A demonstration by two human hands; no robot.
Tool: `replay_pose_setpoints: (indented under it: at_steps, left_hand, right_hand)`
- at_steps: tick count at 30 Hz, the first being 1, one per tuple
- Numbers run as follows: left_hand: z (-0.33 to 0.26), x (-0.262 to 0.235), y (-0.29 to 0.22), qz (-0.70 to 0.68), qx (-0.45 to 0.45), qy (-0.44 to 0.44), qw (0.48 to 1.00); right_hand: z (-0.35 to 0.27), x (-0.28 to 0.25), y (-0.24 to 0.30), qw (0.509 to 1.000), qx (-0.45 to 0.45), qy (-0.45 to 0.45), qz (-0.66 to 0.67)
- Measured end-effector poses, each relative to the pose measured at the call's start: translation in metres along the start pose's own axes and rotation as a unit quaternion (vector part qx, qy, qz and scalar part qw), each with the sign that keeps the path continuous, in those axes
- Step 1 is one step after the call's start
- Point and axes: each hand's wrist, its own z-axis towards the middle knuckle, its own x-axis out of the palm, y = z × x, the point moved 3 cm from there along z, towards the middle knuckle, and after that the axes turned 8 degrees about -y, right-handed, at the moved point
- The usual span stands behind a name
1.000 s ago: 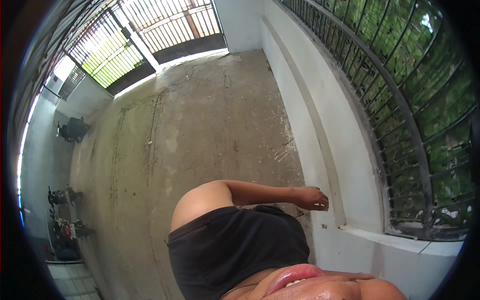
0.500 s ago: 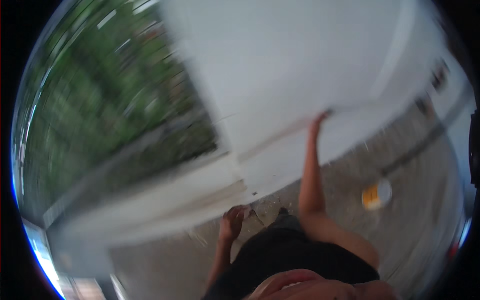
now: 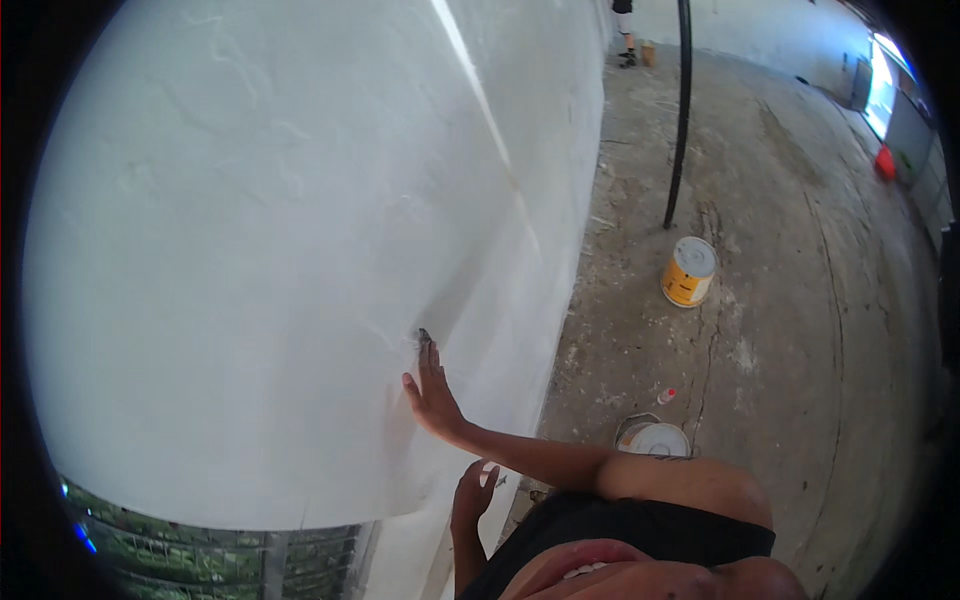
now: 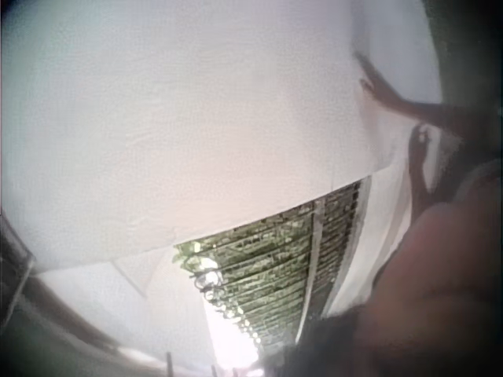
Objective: Patching and smoothing imperfections on a white wall using a putty knife and filler.
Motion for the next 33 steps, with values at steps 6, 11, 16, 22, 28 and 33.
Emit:
replay_pose_setpoints:
  at_steps: [6,11,16,22,28,33]
  left_hand:
    - [0.021,0.003,-0.007,-0.01,0.055,0.059,0.997]
    - [0.009,-0.001,0.019,-0.018,0.091,0.107,0.99]
    - [-0.005,-0.016,0.041,-0.028,0.108,0.122,0.986]
    - [-0.013,-0.035,0.062,-0.044,0.128,0.121,0.983]
    - [-0.023,-0.039,0.088,-0.078,0.101,0.136,0.983]
    - [-0.03,-0.04,0.087,-0.084,0.141,0.152,0.975]
  right_hand:
    - [0.084,-0.034,-0.03,0.996,0.048,-0.058,-0.042]
    - [0.06,-0.021,-0.008,0.997,0.024,-0.064,-0.043]
    - [0.037,-0.005,-0.016,0.995,-0.004,-0.033,-0.09]
    - [0.058,-0.015,-0.007,0.997,0.02,-0.072,-0.011]
    - [0.024,0.005,0.008,0.998,-0.028,-0.059,-0.023]
    - [0.036,-0.008,0.005,0.997,0.045,-0.061,-0.017]
